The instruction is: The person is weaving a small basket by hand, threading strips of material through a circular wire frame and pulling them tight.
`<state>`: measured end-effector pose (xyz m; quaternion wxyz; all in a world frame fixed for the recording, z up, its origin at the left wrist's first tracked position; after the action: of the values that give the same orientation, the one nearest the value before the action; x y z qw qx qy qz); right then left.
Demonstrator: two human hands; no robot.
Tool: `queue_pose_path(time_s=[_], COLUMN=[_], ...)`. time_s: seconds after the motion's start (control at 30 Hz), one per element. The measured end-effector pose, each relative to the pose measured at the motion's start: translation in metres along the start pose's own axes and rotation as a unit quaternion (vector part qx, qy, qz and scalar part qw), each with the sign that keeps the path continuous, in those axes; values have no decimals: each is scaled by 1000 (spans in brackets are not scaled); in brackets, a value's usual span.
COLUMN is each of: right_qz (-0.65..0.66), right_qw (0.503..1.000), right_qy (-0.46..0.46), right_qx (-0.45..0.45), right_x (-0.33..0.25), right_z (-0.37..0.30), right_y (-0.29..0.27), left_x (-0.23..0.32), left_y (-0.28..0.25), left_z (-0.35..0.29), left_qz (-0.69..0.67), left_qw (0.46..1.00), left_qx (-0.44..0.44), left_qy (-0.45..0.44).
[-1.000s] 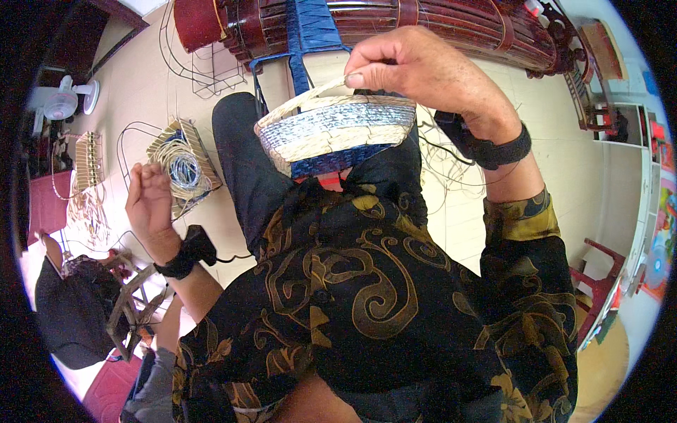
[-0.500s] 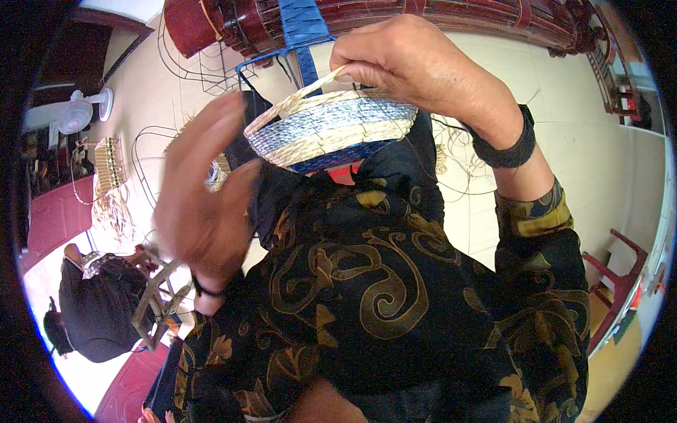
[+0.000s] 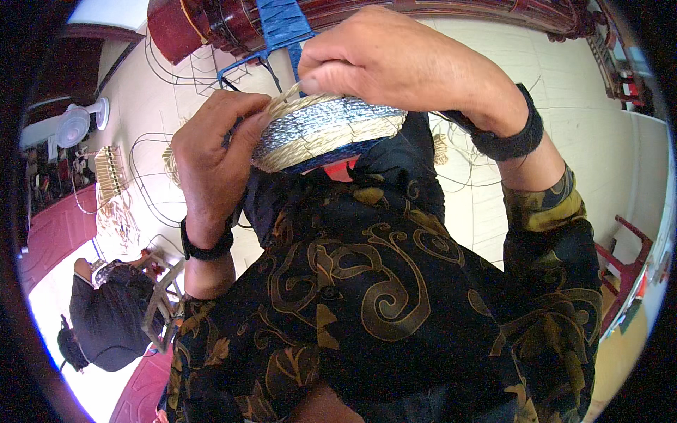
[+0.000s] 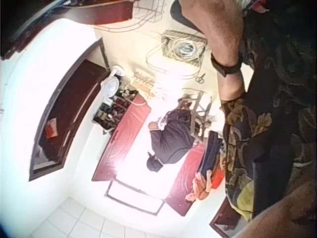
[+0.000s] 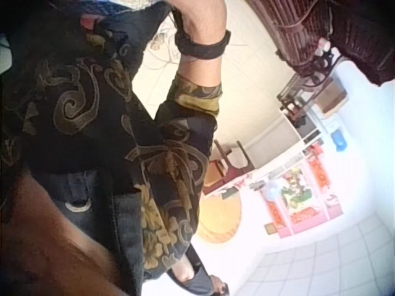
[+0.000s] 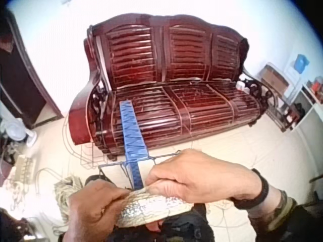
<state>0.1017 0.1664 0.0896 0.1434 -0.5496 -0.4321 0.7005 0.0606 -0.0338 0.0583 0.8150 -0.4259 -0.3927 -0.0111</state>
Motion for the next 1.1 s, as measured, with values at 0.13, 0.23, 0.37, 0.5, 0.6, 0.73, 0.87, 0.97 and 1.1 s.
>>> queue_pose_path(time_s=[0.13,0.23,0.37,0.5,0.6,0.73,0.87,0.97,1.1], right_qz=[67,56,30,-132,-136,-154,-157,-172,-183], right_qw=[992,992,998,989,984,980,976,965,960], right_qy=[97,95,44,30,-15,5,1,-29,-22], right_qx=[-45,-62,22,56,112,130,154,196,210], right_x=[1,4,1,-5,17,18,14,19,16], right_z=[8,10,10,2,-9,-16,-21,-21,-23], right_y=[-5,-6,2,3,19,26,30,35,36], left_x=[0,-4,-6,-11,-11,-13,-12,-7,-3], left_y=[2,4,3,5,3,4,7,8,10], left_z=[2,1,2,3,2,1,1,5,7], left_qz=[9,0,-28,-79,-85,-74,-64,-26,-6], left_qw=[999,999,999,996,995,995,995,995,995], left_qx=[11,15,10,0,-42,-66,-48,-35,-31], left_qy=[37,41,38,43,8,4,54,89,99])
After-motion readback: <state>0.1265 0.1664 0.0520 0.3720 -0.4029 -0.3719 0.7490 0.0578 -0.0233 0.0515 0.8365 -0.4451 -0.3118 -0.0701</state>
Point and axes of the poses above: each hand's wrist, its own z-axis towards the middle knuckle, its own y-axis out of the palm, x = y × z, the point moved 1 cm from there along z, towards the middle knuckle, and after that the axes turned 5 degrees about -x, right-handed, at the moved point
